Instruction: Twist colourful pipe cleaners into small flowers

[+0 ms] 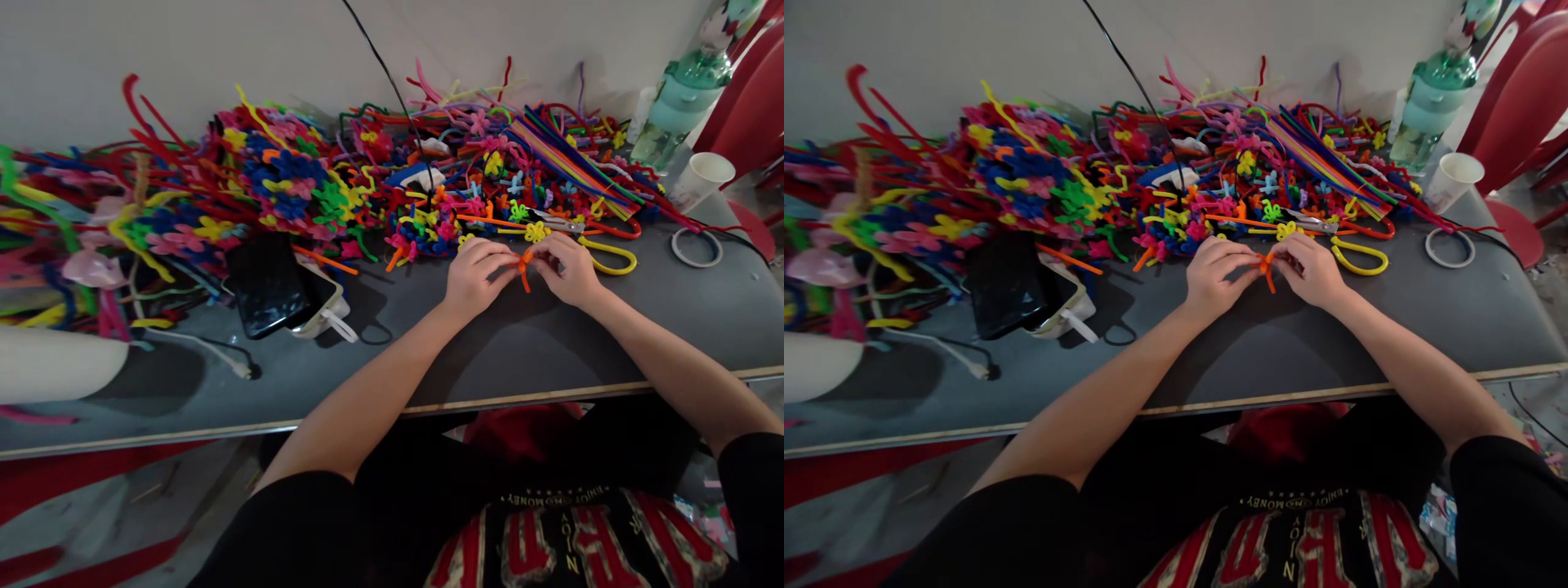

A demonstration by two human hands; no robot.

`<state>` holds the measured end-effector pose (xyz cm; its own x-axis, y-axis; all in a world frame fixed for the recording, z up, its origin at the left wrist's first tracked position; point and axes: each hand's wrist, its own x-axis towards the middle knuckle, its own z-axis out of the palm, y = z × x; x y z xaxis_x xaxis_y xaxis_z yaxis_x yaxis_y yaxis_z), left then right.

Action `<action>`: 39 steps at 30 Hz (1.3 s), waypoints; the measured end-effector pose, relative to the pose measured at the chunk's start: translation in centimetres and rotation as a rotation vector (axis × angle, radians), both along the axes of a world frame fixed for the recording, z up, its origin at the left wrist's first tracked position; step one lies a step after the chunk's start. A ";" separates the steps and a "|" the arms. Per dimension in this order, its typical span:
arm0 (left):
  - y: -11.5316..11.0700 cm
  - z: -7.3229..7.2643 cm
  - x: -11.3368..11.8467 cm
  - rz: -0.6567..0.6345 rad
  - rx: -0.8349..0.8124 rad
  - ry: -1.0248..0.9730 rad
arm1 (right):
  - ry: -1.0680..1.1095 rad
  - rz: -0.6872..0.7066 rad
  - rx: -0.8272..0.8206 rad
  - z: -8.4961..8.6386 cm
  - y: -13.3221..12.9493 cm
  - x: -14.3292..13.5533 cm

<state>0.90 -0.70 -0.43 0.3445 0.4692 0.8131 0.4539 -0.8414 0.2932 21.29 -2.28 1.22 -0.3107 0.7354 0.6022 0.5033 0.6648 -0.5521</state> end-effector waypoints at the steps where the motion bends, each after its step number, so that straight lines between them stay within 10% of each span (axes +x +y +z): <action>1: -0.1 0.1 0.1 -0.010 0.009 -0.012 | -0.006 0.001 0.002 0.0 0.0 0.0; 23: -0.7 -1.0 1.4 -0.136 -0.845 -0.385 | 0.070 -0.054 0.256 0.1 -0.3 -0.1; 39: -0.9 -1.0 0.9 -0.036 -0.597 -0.298 | -0.017 0.029 0.056 0.4 -0.6 -0.2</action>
